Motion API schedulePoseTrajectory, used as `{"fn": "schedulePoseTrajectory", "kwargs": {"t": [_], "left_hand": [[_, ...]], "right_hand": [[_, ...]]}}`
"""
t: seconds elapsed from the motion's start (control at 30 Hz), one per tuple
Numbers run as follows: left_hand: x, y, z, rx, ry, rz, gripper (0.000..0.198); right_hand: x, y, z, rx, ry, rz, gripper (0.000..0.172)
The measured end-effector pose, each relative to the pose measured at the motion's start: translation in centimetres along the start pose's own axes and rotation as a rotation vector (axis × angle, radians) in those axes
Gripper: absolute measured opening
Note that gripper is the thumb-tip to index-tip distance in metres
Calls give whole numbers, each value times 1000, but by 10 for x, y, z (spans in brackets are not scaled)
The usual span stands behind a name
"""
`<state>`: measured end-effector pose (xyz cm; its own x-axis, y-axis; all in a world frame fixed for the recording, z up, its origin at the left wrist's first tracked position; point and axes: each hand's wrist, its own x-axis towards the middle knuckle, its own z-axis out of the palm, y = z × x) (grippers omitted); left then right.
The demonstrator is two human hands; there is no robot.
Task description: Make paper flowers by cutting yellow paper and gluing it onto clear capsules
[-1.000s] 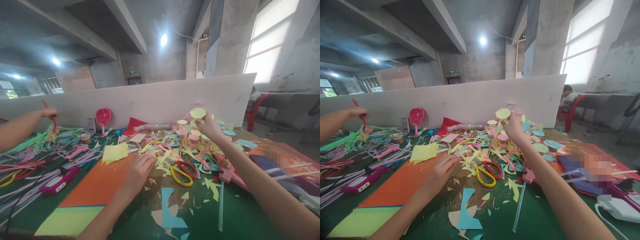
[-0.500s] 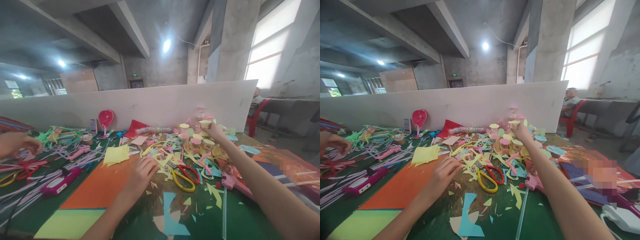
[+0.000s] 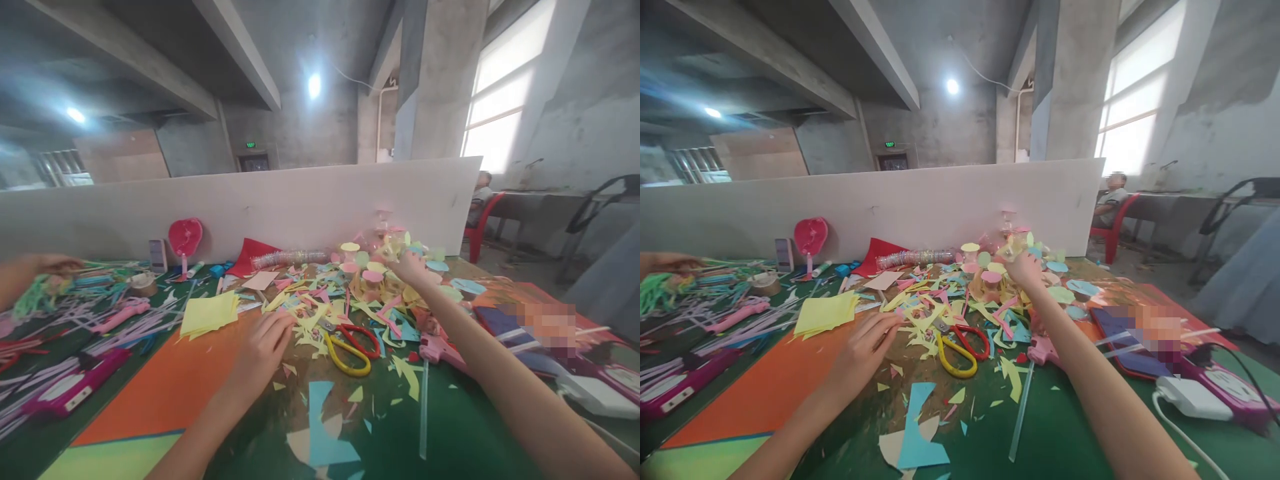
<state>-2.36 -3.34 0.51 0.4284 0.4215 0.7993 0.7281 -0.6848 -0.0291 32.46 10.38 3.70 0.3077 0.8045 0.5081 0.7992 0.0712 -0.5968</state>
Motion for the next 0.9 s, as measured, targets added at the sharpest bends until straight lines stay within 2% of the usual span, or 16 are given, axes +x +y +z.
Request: {"fn": "schedulePoseTrajectory", "kwargs": {"t": [0.07,0.17,0.3,0.4,0.53,0.63,0.67,0.73,0.77,0.83,0.9], "left_hand": [[1,0,0,-16,-11,-1,18],[0,0,1,-24,-36,-7,16],[-2,0,2,-31,-90,-14,14],[-2,0,3,-25,-128,-18,17],[-3,2,4,39,-220,-18,25],[-5,1,8,60,-230,4,15],[-6,-1,9,78,-220,11,20],[-6,-11,9,138,-186,-4,44],[-4,-20,7,169,-169,-27,48],[1,-45,-1,209,-101,-146,43],[7,-78,-15,328,-31,-329,42]], "right_hand": [[-10,-11,-4,-15,30,61,45],[-24,-36,-17,12,96,26,52],[-53,-76,-38,84,128,-110,46],[-89,-104,-45,153,123,-321,38],[-137,-124,-34,149,8,-546,36],[-160,-127,-17,90,-76,-580,31],[-164,-126,-11,71,-100,-579,31],[-171,-123,0,25,-126,-591,31],[-173,-121,5,-6,-127,-611,31],[-175,-118,12,-69,-115,-671,31],[-177,-115,16,-122,-94,-739,31]]}}
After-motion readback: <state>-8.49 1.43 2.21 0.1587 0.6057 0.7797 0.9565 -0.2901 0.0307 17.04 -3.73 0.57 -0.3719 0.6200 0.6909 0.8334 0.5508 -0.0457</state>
